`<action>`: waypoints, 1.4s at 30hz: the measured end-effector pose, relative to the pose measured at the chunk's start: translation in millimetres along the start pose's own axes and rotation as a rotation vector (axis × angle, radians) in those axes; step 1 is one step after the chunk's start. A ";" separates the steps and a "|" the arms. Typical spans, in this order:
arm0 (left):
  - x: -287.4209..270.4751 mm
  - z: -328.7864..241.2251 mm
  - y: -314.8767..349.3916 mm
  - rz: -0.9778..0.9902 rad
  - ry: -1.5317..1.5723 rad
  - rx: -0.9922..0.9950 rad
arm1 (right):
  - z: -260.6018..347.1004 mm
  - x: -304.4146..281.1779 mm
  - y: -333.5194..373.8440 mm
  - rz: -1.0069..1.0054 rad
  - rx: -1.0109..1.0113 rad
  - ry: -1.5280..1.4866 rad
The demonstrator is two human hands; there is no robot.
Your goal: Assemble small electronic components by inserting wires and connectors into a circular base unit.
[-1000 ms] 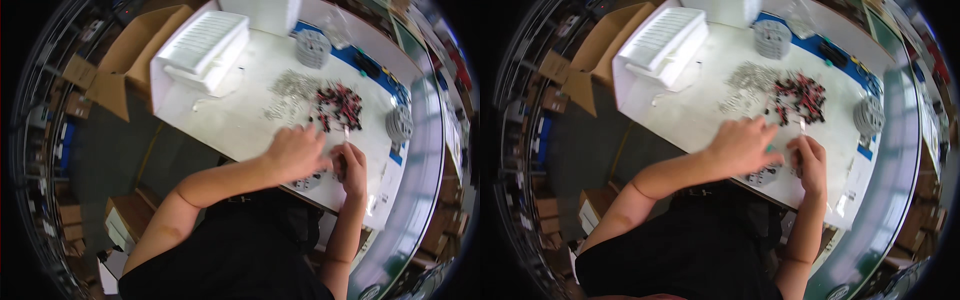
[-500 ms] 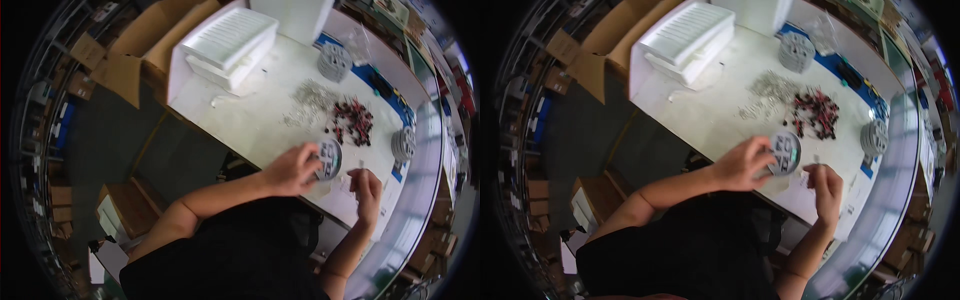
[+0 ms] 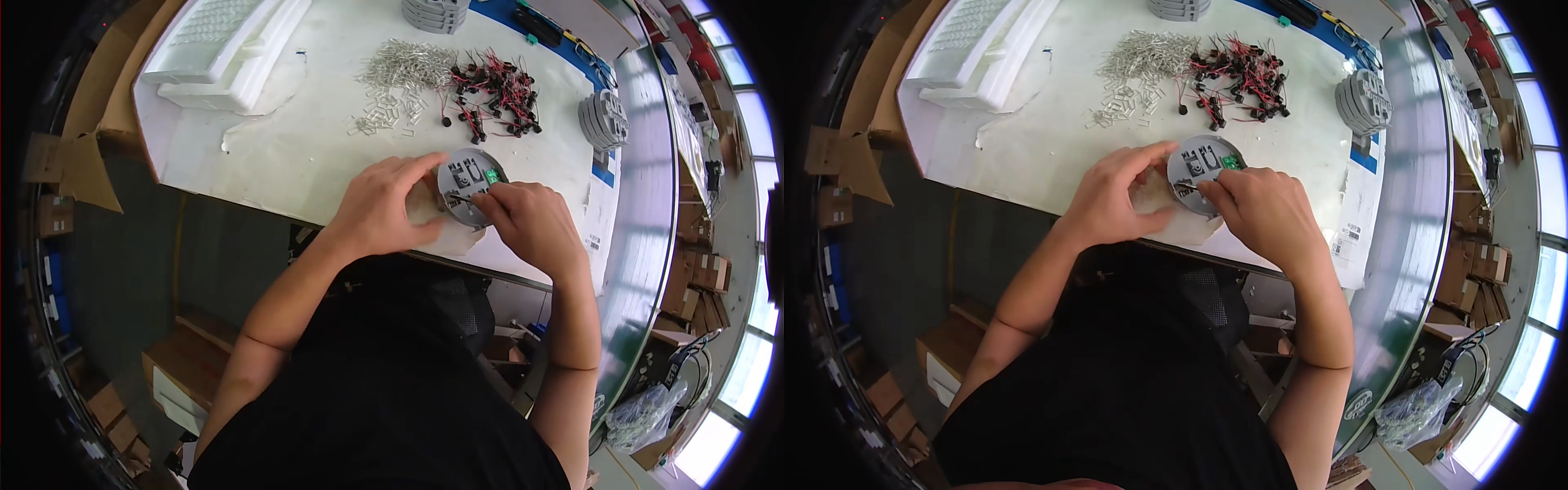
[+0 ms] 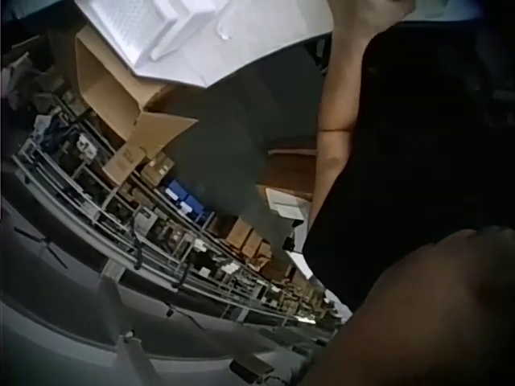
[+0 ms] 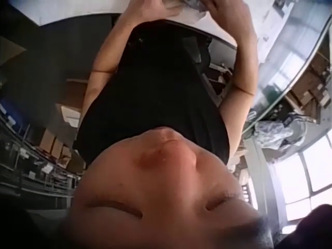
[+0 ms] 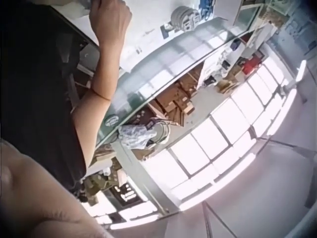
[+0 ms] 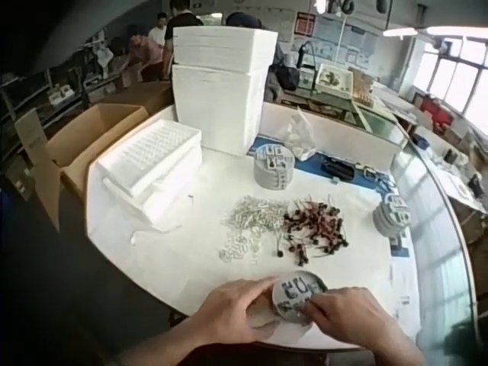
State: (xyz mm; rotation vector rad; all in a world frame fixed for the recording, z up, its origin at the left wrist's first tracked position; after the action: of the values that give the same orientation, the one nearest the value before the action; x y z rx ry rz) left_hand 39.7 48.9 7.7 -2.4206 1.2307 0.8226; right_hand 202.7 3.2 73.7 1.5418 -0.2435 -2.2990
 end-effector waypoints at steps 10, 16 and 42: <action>6.3 -30.1 -14.3 -0.185 0.011 -0.039 | -22.7 -9.1 23.0 -0.039 0.183 -0.166; -0.7 -18.9 -22.5 0.034 0.111 0.045 | -20.6 9.2 21.7 0.038 0.126 -0.076; 6.4 -17.2 -16.6 0.055 0.185 0.008 | -22.9 28.6 8.6 0.004 0.114 -0.141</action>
State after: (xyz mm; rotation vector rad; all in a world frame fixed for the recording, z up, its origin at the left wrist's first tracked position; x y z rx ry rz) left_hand 62.2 45.9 17.5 -2.5127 1.3692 0.6177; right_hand 215.8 -14.5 43.1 1.4300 -0.4205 -2.4316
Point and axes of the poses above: each hand's wrist, its own y-axis away from the middle knuckle, its own x-axis out of the palm, z = x × y, the point moved 8 cm from there along -y, towards the middle knuckle, and after that the axes turned 12 degrees about z, right-handed, at the moved point
